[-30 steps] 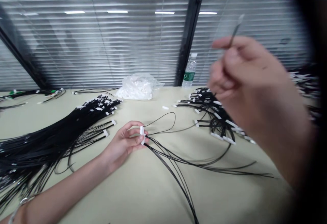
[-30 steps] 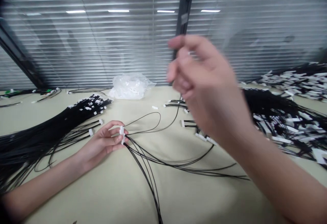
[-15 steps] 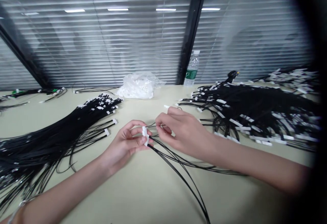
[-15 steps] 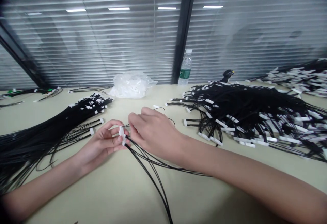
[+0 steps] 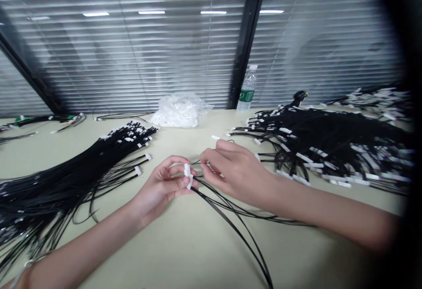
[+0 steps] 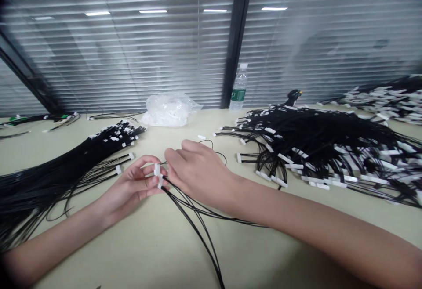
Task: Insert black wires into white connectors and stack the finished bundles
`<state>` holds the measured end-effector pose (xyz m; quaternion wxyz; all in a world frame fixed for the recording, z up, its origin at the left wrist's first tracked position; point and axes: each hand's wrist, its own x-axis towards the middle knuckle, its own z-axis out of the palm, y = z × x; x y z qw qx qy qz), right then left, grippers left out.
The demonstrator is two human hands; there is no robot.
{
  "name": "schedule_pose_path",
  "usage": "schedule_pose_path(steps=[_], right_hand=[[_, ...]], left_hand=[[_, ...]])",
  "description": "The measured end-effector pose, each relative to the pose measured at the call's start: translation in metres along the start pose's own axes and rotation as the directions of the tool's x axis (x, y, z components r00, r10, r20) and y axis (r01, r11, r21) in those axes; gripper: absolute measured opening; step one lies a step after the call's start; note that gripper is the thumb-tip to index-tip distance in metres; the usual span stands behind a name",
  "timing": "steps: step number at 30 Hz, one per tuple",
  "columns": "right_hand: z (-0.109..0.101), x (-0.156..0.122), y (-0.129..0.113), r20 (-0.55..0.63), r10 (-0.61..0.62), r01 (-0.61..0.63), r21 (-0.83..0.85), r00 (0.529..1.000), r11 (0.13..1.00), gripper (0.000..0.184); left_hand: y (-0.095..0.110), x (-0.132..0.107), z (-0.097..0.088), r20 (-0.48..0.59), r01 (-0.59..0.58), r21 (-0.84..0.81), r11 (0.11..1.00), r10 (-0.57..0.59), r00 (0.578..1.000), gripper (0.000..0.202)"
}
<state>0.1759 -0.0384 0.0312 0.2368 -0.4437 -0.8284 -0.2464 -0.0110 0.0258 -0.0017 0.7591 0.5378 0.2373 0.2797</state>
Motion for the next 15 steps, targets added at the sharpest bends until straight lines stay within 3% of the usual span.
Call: schedule_pose_path(steps=[6, 15], right_hand=[[-0.0015, 0.0017, -0.0025, 0.073, 0.145, -0.153, 0.114, 0.987, 0.982, 0.016], [-0.0063, 0.0056, -0.0061, 0.258, 0.323, -0.394, 0.301, 0.910, 0.869, 0.009]], left_hand=[[-0.0003, 0.0012, -0.0003, -0.002, -0.008, 0.022, 1.000, 0.008, 1.000, 0.022], [-0.0033, -0.0002, 0.0002, -0.027, -0.051, 0.045, 0.998, 0.053, 0.998, 0.019]])
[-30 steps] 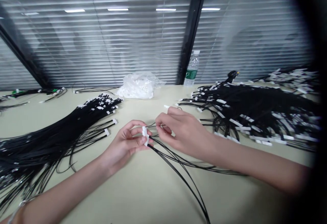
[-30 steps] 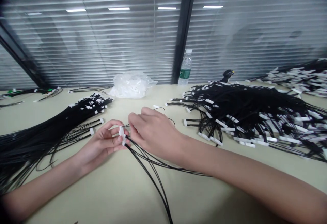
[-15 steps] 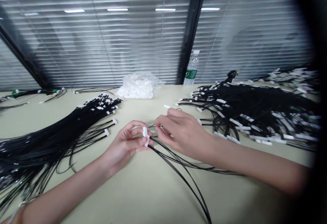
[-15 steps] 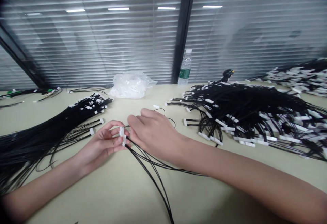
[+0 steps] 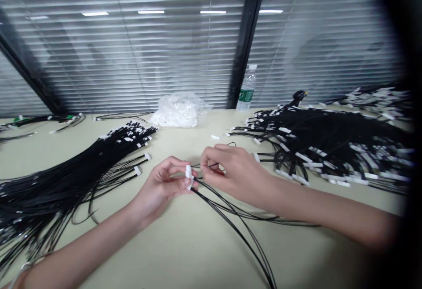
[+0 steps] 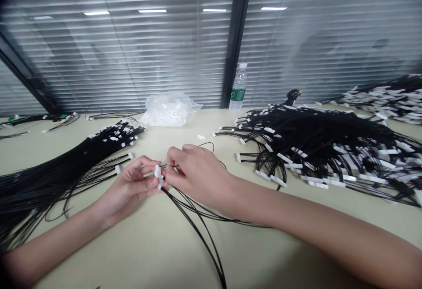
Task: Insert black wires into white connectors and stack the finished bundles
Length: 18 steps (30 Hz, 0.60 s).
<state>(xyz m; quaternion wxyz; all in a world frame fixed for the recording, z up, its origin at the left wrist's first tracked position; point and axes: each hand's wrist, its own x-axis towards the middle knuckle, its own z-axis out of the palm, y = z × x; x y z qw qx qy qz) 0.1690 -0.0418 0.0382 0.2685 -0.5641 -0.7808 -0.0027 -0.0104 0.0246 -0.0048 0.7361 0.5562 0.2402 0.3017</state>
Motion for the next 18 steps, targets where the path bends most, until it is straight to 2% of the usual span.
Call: schedule_pose_path(steps=[8, 13, 15, 18], right_hand=[[0.0045, 0.0014, -0.0005, 0.010, 0.014, -0.015, 0.059, 1.000, 0.998, 0.008], [0.0059, -0.0004, -0.0020, 0.013, 0.020, -0.021, 0.104, 1.000, 0.994, 0.005], [0.0061, -0.0007, -0.0023, 0.008, 0.007, -0.008, 0.085, 1.000, 0.996, 0.005], [0.0053, 0.0004, -0.0012, -0.011, -0.053, 0.052, -0.042, 0.999, 0.998, 0.008]], left_hand=[[-0.0015, 0.0002, -0.0008, -0.030, -0.117, 0.044, 0.992, 0.118, 0.993, 0.017], [-0.0023, 0.0015, -0.0024, -0.038, -0.151, 0.074, 0.986, 0.154, 0.987, 0.018], [-0.0026, 0.0018, -0.0029, -0.039, -0.150, 0.084, 0.985, 0.154, 0.987, 0.018], [-0.0017, 0.0015, -0.0019, -0.042, -0.131, 0.084, 0.988, 0.135, 0.990, 0.019]])
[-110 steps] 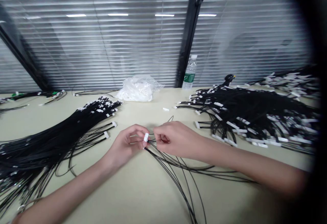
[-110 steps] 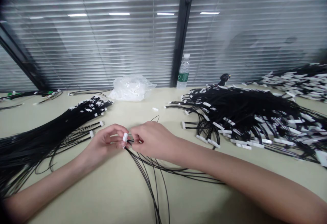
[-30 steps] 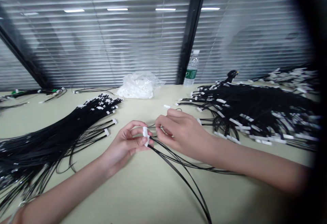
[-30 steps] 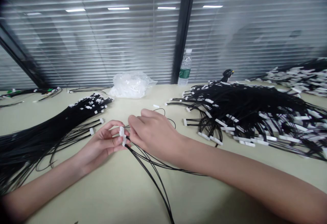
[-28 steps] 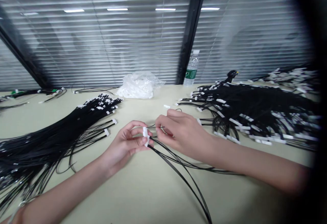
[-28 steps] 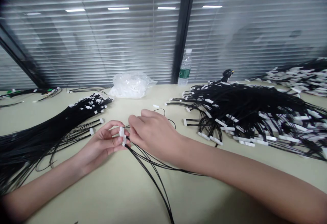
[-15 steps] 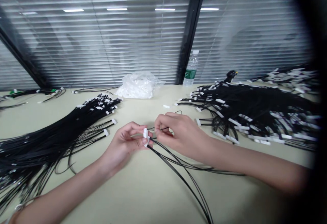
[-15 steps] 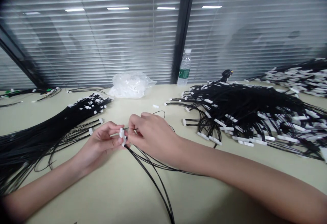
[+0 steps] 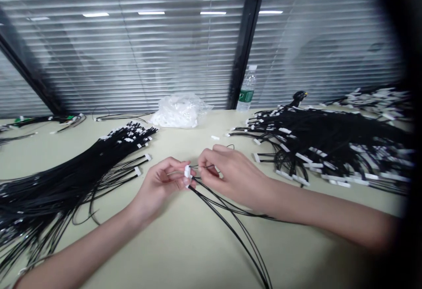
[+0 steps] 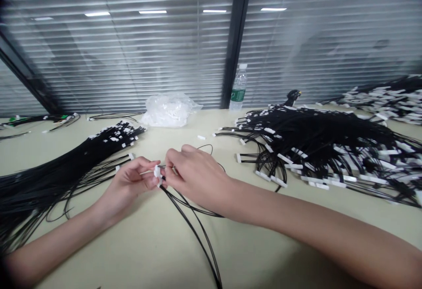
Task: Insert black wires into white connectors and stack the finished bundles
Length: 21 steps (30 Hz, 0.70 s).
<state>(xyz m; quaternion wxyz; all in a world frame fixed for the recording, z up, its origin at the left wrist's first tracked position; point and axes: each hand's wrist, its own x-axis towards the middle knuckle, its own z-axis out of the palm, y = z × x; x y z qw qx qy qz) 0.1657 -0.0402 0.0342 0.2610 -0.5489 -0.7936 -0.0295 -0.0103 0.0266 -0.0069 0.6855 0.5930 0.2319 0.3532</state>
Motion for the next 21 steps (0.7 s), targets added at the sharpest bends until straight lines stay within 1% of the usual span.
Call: schedule_pose_path(steps=[3, 4, 6, 9, 11, 13, 14, 16, 18, 19, 21], right_hand=[[-0.001, 0.004, 0.008, -0.018, -0.115, 0.109, -0.202, 0.993, 0.973, 0.017], [-0.001, 0.006, 0.013, -0.022, -0.126, 0.117, -0.239, 0.992, 0.964, 0.020], [-0.002, 0.012, 0.027, -0.042, -0.072, 0.060, -0.231, 0.997, 0.971, 0.019], [-0.005, 0.021, 0.059, -0.084, 0.067, -0.076, -0.106, 0.994, 0.991, 0.018], [-0.011, 0.027, 0.082, -0.086, 0.156, -0.159, -0.024, 0.984, 0.987, 0.024], [-0.016, 0.032, 0.099, -0.041, 0.245, -0.240, 0.101, 0.969, 0.966, 0.032], [-0.018, 0.033, 0.104, 0.002, 0.277, -0.273, 0.178, 0.961, 0.945, 0.035], [-0.021, 0.035, 0.107, 0.117, 0.301, -0.323, 0.349, 0.946, 0.880, 0.035], [-0.021, 0.035, 0.101, 0.223, 0.284, -0.361, 0.518, 0.932, 0.776, 0.031], [-0.021, 0.035, 0.097, 0.255, 0.273, -0.373, 0.592, 0.928, 0.714, 0.030], [-0.021, 0.035, 0.089, 0.265, 0.269, -0.376, 0.716, 0.926, 0.588, 0.028]], left_hand=[[0.002, -0.001, 0.002, 0.027, 0.004, -0.015, 1.000, -0.004, 1.000, 0.019], [0.003, -0.001, 0.003, 0.043, 0.001, -0.020, 1.000, 0.000, 0.999, 0.019], [0.003, 0.000, 0.004, 0.077, -0.005, -0.040, 0.999, 0.008, 0.997, 0.019], [0.005, 0.001, 0.003, 0.095, 0.011, -0.071, 0.997, -0.005, 0.995, 0.020], [0.005, 0.003, 0.001, 0.072, 0.025, -0.072, 0.997, -0.020, 0.997, 0.018], [0.005, 0.004, -0.001, 0.037, 0.034, -0.064, 0.997, -0.031, 0.999, 0.018], [0.004, 0.005, -0.003, 0.022, 0.037, -0.058, 0.998, -0.036, 0.999, 0.018], [0.003, 0.006, -0.005, -0.003, 0.057, -0.034, 0.998, -0.057, 0.998, 0.019], [0.002, 0.007, -0.007, -0.023, 0.108, 0.005, 0.994, -0.108, 0.994, 0.019], [0.001, 0.007, -0.009, -0.029, 0.142, 0.022, 0.990, -0.142, 0.990, 0.020], [0.001, 0.007, -0.010, -0.031, 0.211, 0.034, 0.977, -0.210, 0.977, 0.022]])
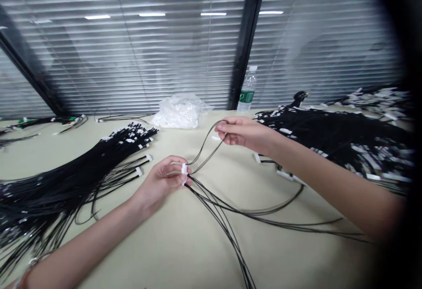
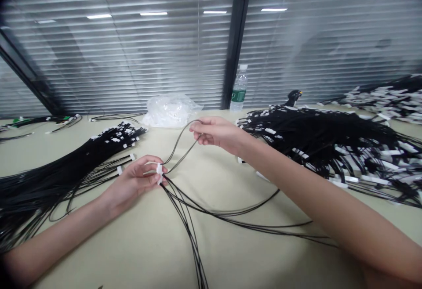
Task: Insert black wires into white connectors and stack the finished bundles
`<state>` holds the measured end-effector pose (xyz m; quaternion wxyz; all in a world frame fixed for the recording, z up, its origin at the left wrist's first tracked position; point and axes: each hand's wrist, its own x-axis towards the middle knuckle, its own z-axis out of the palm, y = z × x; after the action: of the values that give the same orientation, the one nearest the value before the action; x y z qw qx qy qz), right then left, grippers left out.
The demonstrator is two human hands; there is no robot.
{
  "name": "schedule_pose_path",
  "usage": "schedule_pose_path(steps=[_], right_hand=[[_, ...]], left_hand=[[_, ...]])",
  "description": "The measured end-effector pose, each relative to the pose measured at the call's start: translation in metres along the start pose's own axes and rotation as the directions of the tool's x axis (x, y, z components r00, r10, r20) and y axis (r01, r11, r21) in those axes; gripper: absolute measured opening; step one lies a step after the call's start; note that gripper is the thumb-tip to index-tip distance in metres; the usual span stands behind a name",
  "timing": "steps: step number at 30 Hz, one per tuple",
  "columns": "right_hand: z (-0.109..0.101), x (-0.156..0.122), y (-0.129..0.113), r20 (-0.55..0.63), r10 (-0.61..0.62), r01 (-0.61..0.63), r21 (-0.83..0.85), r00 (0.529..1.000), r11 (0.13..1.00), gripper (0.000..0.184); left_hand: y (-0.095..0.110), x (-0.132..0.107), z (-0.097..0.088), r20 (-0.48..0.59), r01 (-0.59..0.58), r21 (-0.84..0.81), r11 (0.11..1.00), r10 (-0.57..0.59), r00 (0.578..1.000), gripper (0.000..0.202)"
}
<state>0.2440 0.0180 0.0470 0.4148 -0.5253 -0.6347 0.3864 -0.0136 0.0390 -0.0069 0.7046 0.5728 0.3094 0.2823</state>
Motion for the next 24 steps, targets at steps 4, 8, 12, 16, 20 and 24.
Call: schedule_pose_path(steps=[4, 8, 12, 16, 20, 24], right_hand=[[0.004, -0.003, -0.004, -0.076, -0.020, 0.039, 0.261, 0.997, 0.965, 0.023], [0.005, -0.001, 0.001, -0.132, -0.031, 0.083, 0.407, 0.991, 0.910, 0.020], [0.011, 0.003, 0.006, -0.130, -0.040, 0.097, 0.468, 0.991, 0.879, 0.019], [0.014, 0.008, 0.008, -0.112, -0.057, 0.104, 0.477, 0.992, 0.873, 0.019], [0.020, 0.021, 0.010, -0.115, -0.090, 0.133, 0.456, 0.989, 0.880, 0.018], [0.037, 0.047, 0.022, -0.111, -0.097, 0.135, 0.408, 0.989, 0.903, 0.016]], left_hand=[[0.002, 0.001, -0.001, 0.047, 0.085, -0.025, 0.996, -0.084, 0.995, 0.028], [0.002, 0.001, 0.000, 0.119, 0.009, 0.019, 1.000, -0.011, 0.993, 0.027], [-0.001, 0.003, 0.000, 0.156, -0.167, 0.139, 0.976, 0.145, 0.977, 0.019], [-0.005, 0.005, 0.001, 0.177, -0.224, 0.223, 0.949, 0.186, 0.966, 0.015], [-0.010, 0.005, 0.004, 0.176, -0.257, 0.254, 0.932, 0.217, 0.960, 0.013], [-0.013, 0.006, 0.004, 0.170, -0.278, 0.289, 0.916, 0.237, 0.957, 0.013]])
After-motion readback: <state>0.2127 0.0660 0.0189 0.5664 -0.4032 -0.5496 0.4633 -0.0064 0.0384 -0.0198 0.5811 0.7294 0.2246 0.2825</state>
